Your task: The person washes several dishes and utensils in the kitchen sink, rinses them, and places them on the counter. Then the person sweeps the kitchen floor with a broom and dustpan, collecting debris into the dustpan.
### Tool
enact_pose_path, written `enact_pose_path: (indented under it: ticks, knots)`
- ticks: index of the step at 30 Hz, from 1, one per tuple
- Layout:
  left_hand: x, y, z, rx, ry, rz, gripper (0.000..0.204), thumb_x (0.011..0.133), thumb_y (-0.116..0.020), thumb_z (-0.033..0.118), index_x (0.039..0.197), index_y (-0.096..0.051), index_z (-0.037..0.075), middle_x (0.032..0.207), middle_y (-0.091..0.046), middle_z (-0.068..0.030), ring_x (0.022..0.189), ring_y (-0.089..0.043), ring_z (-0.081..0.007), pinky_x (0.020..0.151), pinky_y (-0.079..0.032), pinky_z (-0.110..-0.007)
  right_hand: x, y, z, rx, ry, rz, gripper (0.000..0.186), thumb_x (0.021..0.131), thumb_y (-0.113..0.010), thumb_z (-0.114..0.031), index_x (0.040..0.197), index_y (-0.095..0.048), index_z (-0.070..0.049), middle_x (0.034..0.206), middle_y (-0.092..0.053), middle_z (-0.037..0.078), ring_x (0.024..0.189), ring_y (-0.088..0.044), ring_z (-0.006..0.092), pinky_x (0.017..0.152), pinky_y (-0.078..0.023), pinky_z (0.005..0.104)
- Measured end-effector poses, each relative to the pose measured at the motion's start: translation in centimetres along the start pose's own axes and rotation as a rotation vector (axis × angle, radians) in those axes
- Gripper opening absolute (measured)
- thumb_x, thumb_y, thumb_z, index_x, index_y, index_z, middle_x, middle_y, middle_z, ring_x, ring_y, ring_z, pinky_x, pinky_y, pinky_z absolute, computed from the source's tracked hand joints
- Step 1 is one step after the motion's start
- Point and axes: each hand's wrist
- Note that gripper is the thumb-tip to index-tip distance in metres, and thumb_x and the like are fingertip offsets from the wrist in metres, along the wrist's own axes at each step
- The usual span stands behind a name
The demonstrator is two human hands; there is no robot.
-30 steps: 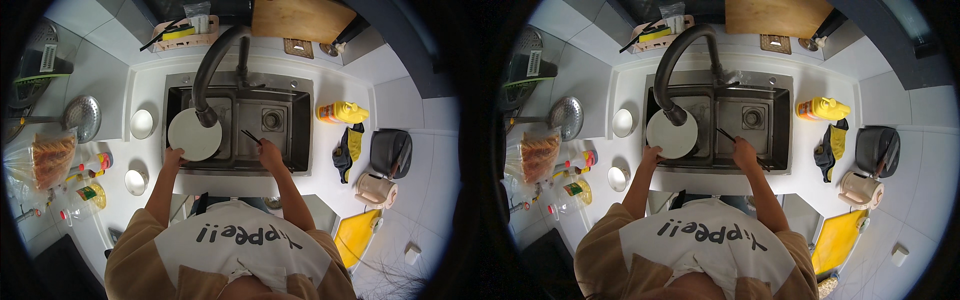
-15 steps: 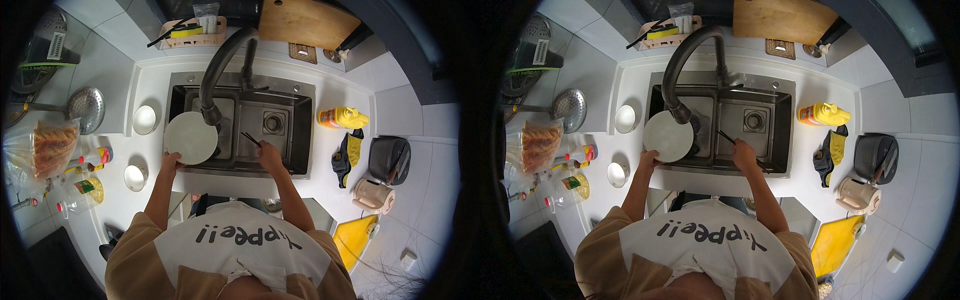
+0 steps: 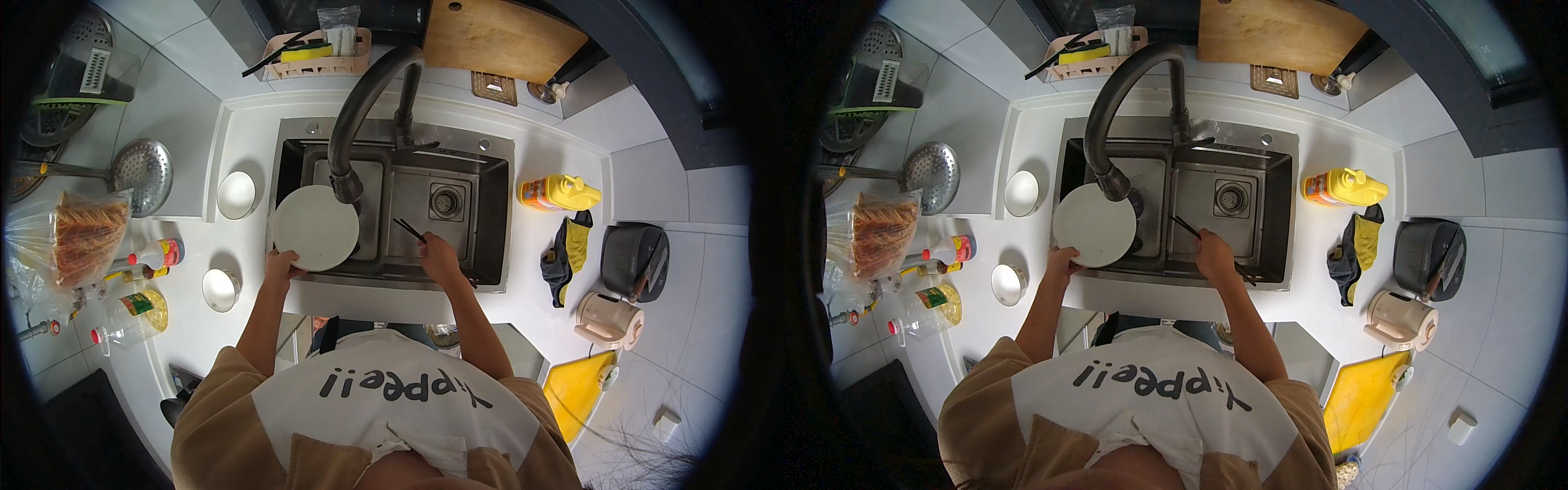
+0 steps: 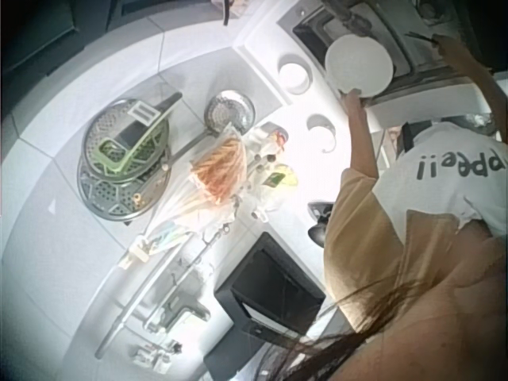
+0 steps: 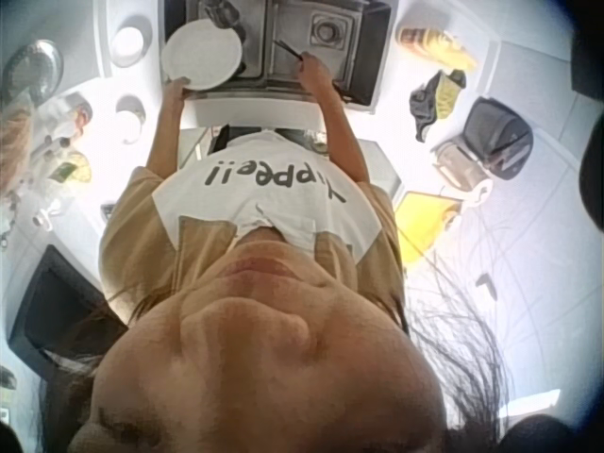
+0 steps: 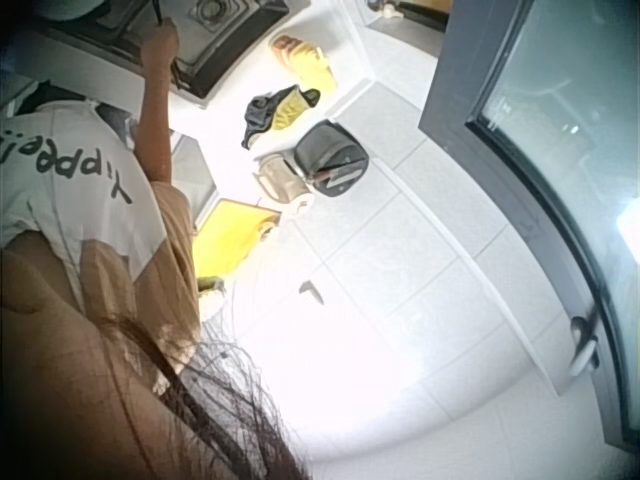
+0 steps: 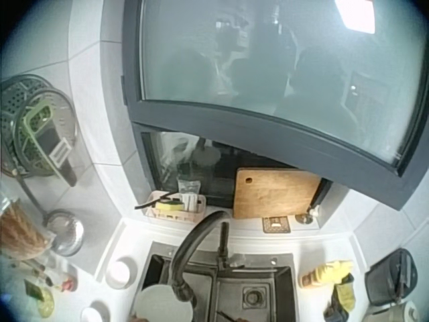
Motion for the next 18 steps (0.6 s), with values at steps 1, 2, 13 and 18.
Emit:
enact_pose_path:
  ticks: [1,2,13,18]
  knots:
    - [0.0,0.0,-0.1,0.002,-0.003,-0.002,0.056,0.071,-0.064,0.005,0.121,-0.045,-0.010,0.107,-0.061,-0.0235,0.084,-0.069,-0.0371,0.065,-0.064,-0.045,0.0,0.0,0.0,0.003,-0.002,-0.004,0.013,0.093,-0.054,-0.010,0.099,-0.058,0.000,0.093,-0.065,0.025,0.086,-0.063,0.0449,0.074,-0.050,0.0519]
    - [0.1,0.0,-0.2,0.004,-0.006,-0.004,0.055,0.071,-0.064,0.006,0.120,-0.046,-0.010,0.106,-0.061,-0.0232,0.083,-0.069,-0.0368,0.064,-0.064,-0.045,-0.1,0.0,0.0,0.006,-0.005,-0.008,0.012,0.093,-0.054,-0.010,0.099,-0.058,0.000,0.093,-0.065,0.025,0.086,-0.063,0.0449,0.074,-0.050,0.0521]
    - [-2.5,-1.8,1.7,0.124,-0.060,0.083,0.045,0.071,-0.053,0.003,0.113,-0.055,-0.013,0.099,-0.066,-0.0232,0.074,-0.071,-0.0337,0.056,-0.063,-0.039,-0.4,-0.1,-0.1,0.004,-0.004,0.005,0.010,0.090,-0.056,-0.006,0.098,-0.058,0.000,0.092,-0.064,0.024,0.086,-0.063,0.0448,0.073,-0.050,0.0513]
    - [-3.5,-0.9,3.8,0.194,-0.120,0.114,0.045,0.073,-0.050,0.002,0.115,-0.060,-0.010,0.098,-0.067,-0.0211,0.075,-0.071,-0.0320,0.056,-0.064,-0.038,-0.5,0.0,0.0,0.034,0.001,-0.006,0.013,0.088,-0.057,-0.004,0.099,-0.059,0.001,0.091,-0.064,0.024,0.086,-0.063,0.0440,0.074,-0.050,0.0497]
Point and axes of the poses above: each hand's wrist, its own x-axis towards the middle knuckle, its own y-axis out of the back of the hand, z = x × y
